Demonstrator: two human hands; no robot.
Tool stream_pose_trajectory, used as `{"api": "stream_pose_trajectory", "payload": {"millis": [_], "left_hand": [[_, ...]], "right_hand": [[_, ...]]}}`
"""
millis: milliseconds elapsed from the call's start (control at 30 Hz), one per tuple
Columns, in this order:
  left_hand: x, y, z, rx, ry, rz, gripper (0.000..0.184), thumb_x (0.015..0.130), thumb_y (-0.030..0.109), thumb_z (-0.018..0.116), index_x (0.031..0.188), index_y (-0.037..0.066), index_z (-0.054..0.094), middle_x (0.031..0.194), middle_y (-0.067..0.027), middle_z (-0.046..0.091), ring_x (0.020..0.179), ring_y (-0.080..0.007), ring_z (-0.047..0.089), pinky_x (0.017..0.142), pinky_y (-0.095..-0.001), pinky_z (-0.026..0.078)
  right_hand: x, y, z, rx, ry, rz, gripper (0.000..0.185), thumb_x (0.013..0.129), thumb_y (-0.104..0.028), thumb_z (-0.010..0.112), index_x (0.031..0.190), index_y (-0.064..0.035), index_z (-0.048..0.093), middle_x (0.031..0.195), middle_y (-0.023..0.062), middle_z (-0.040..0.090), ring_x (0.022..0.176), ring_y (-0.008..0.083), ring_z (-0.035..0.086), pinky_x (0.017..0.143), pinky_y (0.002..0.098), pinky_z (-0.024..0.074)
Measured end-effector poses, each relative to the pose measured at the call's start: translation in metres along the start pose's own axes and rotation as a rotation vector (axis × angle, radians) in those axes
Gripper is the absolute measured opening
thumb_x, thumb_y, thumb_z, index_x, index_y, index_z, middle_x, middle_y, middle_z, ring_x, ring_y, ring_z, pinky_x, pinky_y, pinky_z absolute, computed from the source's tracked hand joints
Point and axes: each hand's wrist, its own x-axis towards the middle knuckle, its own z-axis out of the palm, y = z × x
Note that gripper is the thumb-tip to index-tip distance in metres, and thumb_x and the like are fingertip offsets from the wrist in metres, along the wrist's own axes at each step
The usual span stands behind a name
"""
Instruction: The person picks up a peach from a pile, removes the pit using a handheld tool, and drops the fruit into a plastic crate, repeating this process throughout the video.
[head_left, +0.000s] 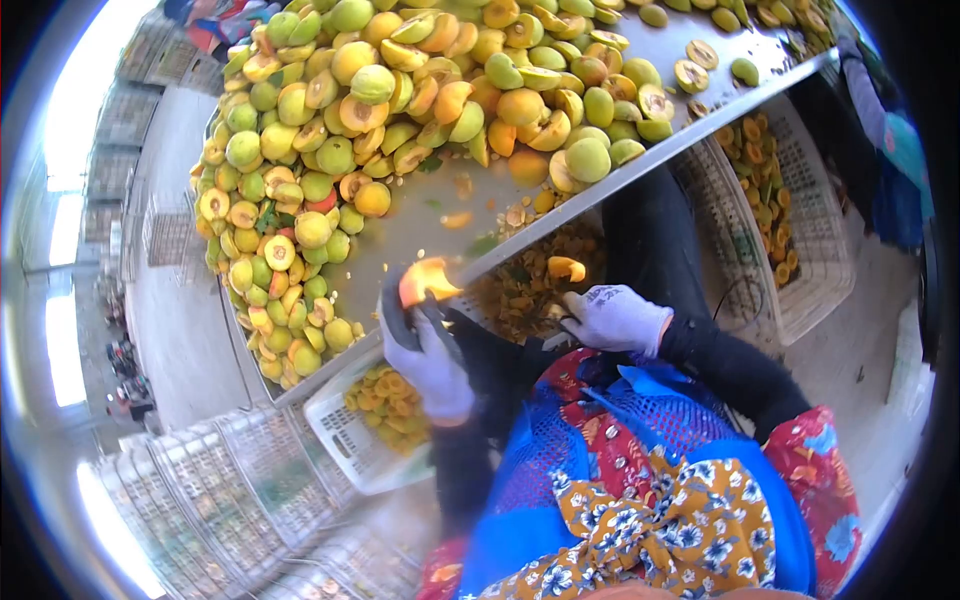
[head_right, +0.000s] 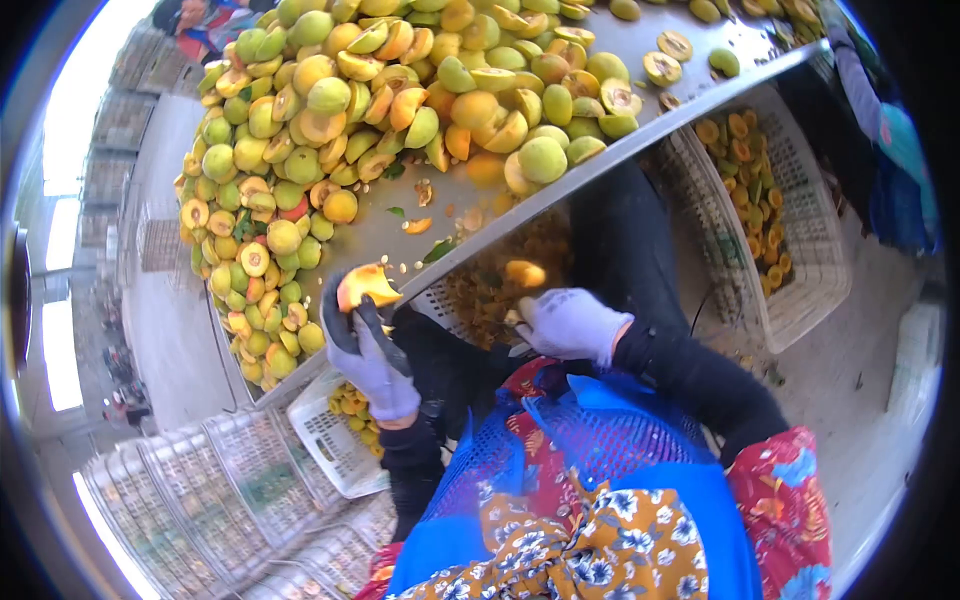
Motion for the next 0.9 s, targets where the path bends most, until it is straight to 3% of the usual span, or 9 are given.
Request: {"api": "stream_pose_trajectory", "payload": {"millis": [67, 100, 200, 300, 400, 433, 633, 733, 900], "left_hand": [[0.011, -0.011, -0.009, -0.081, -0.16, -0.209, 0.028, 0.096, 0.01, 0.06, 0.121, -0.002, 0.058, 0.11, -0.0094, 0.064, 0.093, -0.0134, 0.062, 0.079, -0.0267, 0.052], [0.008, -0.019, -0.01, -0.309, -0.196, -0.358, 0.032, 0.096, 0.013, 0.063, 0.124, 0.0, 0.056, 0.113, -0.0093, 0.062, 0.1, -0.0163, 0.062, 0.084, -0.0301, 0.054], [-0.002, -0.031, -0.014, -0.469, -0.222, -0.479, 0.039, 0.095, 0.016, 0.065, 0.129, 0.002, 0.052, 0.119, -0.0098, 0.058, 0.107, -0.0218, 0.061, 0.086, -0.0373, 0.058], [-0.01, -0.037, -0.021, -0.469, -0.276, -0.625, 0.037, 0.095, 0.016, 0.063, 0.128, 0.001, 0.054, 0.118, -0.0098, 0.059, 0.108, -0.0202, 0.06, 0.089, -0.0343, 0.054], [-0.009, -0.031, -0.022, -0.131, -0.426, -0.473, 0.035, 0.096, 0.016, 0.062, 0.126, -0.001, 0.056, 0.116, -0.0091, 0.061, 0.107, -0.0178, 0.059, 0.092, -0.0312, 0.049], [-0.012, -0.032, -0.019, -0.24, -0.415, -0.514, 0.035, 0.095, 0.016, 0.06, 0.125, -0.002, 0.057, 0.113, -0.0088, 0.063, 0.105, -0.0163, 0.059, 0.093, -0.0292, 0.045], [-0.013, -0.032, -0.018, -0.342, -0.412, -0.504, 0.031, 0.096, 0.013, 0.06, 0.124, 0.0, 0.057, 0.112, -0.0078, 0.063, 0.104, -0.0154, 0.059, 0.093, -0.0282, 0.046], [-0.012, -0.03, -0.024, -0.556, -0.327, -0.616, 0.029, 0.096, 0.012, 0.059, 0.123, 0.001, 0.058, 0.112, -0.0074, 0.063, 0.104, -0.0146, 0.058, 0.092, -0.0278, 0.046], [0.001, -0.023, -0.024, -0.205, -0.452, -0.532, 0.035, 0.093, 0.015, 0.062, 0.124, 0.0, 0.059, 0.112, -0.007, 0.063, 0.102, -0.0131, 0.058, 0.089, -0.026, 0.046]], "right_hand": [[0.008, -0.015, 0.002, 0.061, 0.153, -0.07, 0.03, 0.097, -0.032, 0.052, 0.096, -0.0015, 0.054, 0.066, 0.0221, 0.061, 0.067, 0.0422, 0.063, 0.06, 0.0528, 0.0484], [0.016, -0.017, 0.0, 0.084, 0.094, -0.033, 0.031, 0.097, -0.032, 0.053, 0.097, -0.0017, 0.053, 0.068, 0.0223, 0.061, 0.067, 0.0425, 0.063, 0.061, 0.0533, 0.0485], [0.015, -0.031, -0.022, 0.05, 0.124, 0.019, 0.031, 0.096, -0.032, 0.055, 0.099, -0.0017, 0.053, 0.068, 0.0218, 0.061, 0.068, 0.0423, 0.063, 0.061, 0.0528, 0.0486], [0.01, -0.047, -0.045, 0.145, 0.242, -0.065, 0.028, 0.093, -0.03, 0.058, 0.1, -0.0031, 0.051, 0.068, 0.0205, 0.061, 0.067, 0.0408, 0.063, 0.06, 0.0511, 0.0485], [0.014, -0.055, -0.056, 0.115, 0.298, -0.141, 0.026, 0.092, -0.027, 0.06, 0.098, -0.0042, 0.051, 0.067, 0.018, 0.061, 0.065, 0.0377, 0.063, 0.058, 0.0486, 0.0486], [0.016, -0.055, -0.057, 0.084, 0.285, -0.145, 0.025, 0.092, -0.028, 0.06, 0.097, -0.0043, 0.051, 0.067, 0.0176, 0.061, 0.065, 0.0371, 0.063, 0.058, 0.0481, 0.0487], [0.018, -0.047, -0.045, -0.058, 0.062, -0.053, 0.026, 0.092, -0.029, 0.059, 0.095, -0.0044, 0.052, 0.068, 0.0179, 0.062, 0.066, 0.0379, 0.064, 0.059, 0.0489, 0.0488], [0.014, -0.026, -0.023, -0.05, 0.058, -0.005, 0.026, 0.092, -0.028, 0.06, 0.099, -0.0034, 0.053, 0.068, 0.019, 0.062, 0.065, 0.0392, 0.063, 0.058, 0.0498, 0.0485], [0.006, -0.048, -0.051, 0.089, 0.206, -0.051, 0.025, 0.093, -0.029, 0.059, 0.097, -0.0052, 0.051, 0.07, 0.0176, 0.063, 0.067, 0.0378, 0.064, 0.059, 0.0487, 0.049]]}}
